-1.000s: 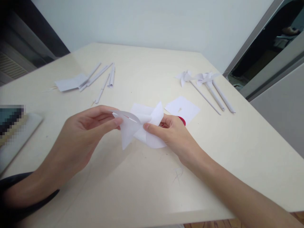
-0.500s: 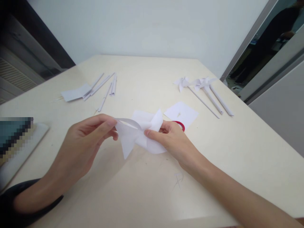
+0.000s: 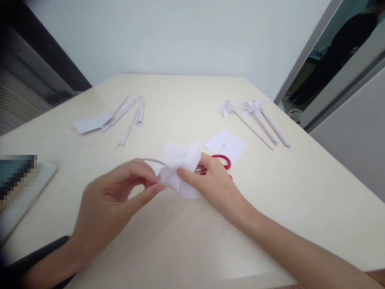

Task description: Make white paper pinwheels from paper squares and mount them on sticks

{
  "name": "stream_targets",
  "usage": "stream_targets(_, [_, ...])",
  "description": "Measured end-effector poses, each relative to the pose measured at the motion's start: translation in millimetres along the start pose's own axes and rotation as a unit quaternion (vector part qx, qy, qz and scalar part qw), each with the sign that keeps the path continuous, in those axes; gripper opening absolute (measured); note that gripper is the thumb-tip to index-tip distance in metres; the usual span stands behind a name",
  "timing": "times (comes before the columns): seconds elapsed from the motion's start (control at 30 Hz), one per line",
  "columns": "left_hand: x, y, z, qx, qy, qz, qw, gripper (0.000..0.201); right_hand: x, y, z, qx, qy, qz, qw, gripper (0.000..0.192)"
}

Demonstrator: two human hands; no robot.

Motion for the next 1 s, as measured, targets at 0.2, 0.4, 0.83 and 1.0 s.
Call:
stream_targets(0.2, [6.1, 21.5, 0.6, -0.085, 0.007, -0.084, 0.993, 0.003, 4.7, 0.9, -2.5, -0.012, 0.012, -0.005, 1.000, 0.016])
stream_targets(0.4, [7.8, 33.3, -0.9, -0.173, -0.009, -0.207, 0.963, 0.010, -1.6, 0.2, -1.4, -0.014, -0.010, 0.008, 1.000, 0.018])
stream_targets(0.83, [10.1, 46.2, 1.3, -0.195, 0.104, -0.135, 0.966, 0.020, 4.8, -1.3, -1.3, -0.003, 0.025, -0.014, 1.000, 0.017])
stream_targets(1.0, [15.6, 39.7, 3.4, -0.193, 0.115, -0.163, 0.961, 0.023, 6.5, 2.3, -2.9, -0.023, 0.018, -0.042, 0.999, 0.014])
Point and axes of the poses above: each hand's wrist, its own z-axis towards the middle knuckle, its own x-axis out of the palm, y = z × x, the point moved 7 cm from there along z, towards the middle knuckle, and after that the axes turned 13 degrees about x, right-handed, at the moved point
